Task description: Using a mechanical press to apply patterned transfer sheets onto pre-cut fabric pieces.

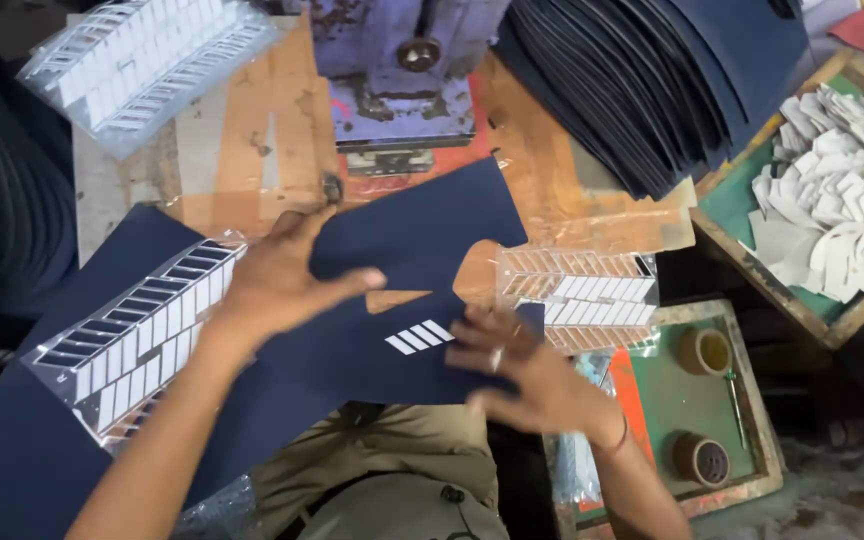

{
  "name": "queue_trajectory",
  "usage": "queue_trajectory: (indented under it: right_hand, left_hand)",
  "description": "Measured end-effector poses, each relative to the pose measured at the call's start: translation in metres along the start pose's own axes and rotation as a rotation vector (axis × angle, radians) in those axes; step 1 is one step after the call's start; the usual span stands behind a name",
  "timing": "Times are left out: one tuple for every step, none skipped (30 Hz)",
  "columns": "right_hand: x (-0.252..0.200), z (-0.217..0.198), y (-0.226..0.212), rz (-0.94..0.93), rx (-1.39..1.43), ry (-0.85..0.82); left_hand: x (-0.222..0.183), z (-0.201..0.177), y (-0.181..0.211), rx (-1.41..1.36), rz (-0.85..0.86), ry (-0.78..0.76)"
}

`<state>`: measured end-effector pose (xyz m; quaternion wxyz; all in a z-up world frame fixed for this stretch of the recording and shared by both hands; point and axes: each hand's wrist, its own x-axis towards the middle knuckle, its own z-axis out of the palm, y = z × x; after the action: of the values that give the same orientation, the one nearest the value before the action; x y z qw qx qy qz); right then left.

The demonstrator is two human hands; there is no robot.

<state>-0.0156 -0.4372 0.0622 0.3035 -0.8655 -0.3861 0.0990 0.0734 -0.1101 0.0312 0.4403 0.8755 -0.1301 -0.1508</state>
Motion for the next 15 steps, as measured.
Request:
queue_trajectory:
  right_hand:
    - [0.009,-0.002,0.011,0.007,0.0,0.01]
    - [0.018,-0.005,0.022,0.134,-0.122,0.15]
    - [0.026,-0.009,0.033,0.263,-0.246,0.293]
    - [0.039,-0.009,0.044,0.273,-0.25,0.305]
    - [0.052,-0.01,0.056,0.24,-0.31,0.26]
    - [0.065,-0.011,0.068,0.207,-0.369,0.213]
    - [0.081,-0.013,0.085,0.217,-0.371,0.215]
    - [0.097,-0.015,0.101,0.149,-0.425,0.23]
    - [0.112,-0.016,0.117,0.079,-0.475,0.24]
    - [0.117,-0.016,0.119,0.087,-0.473,0.238]
    - [0.127,-0.019,0.121,0.127,-0.513,0.228]
    - [0.137,-0.023,0.123,0.167,-0.553,0.217]
    - [0.131,-0.022,0.124,0.168,-0.554,0.217]
    - [0.127,-0.02,0.124,0.139,-0.482,0.256]
    - [0.122,-0.018,0.125,0.106,-0.407,0.291]
  left_hand:
    - [-0.001,0.012,0.005,0.005,0.007,-0.009]
    - [-0.003,0.024,0.01,0.257,-0.02,0.151]
    - [-0.003,0.036,0.016,0.506,-0.036,0.314]
    - [0.004,0.039,0.009,0.51,-0.021,0.309]
    - [0.011,0.042,0.003,0.466,-0.034,0.348]
    - [0.018,0.046,-0.004,0.422,-0.047,0.386]
    - [0.032,0.037,-0.01,0.42,-0.04,0.38]
    - [0.046,0.029,-0.017,0.482,0.017,0.492]
    - [0.057,0.022,-0.024,0.542,0.07,0.603]
    - [0.063,0.017,-0.029,0.54,0.071,0.596]
    - [0.074,0.008,-0.032,0.541,-0.018,0.523]
    - [0.085,-0.002,-0.036,0.541,-0.107,0.451]
    - [0.088,0.004,-0.042,0.54,-0.105,0.45]
    - [0.092,0.01,-0.05,0.639,0.002,0.528]
    - [0.093,0.017,-0.058,0.736,0.104,0.608]
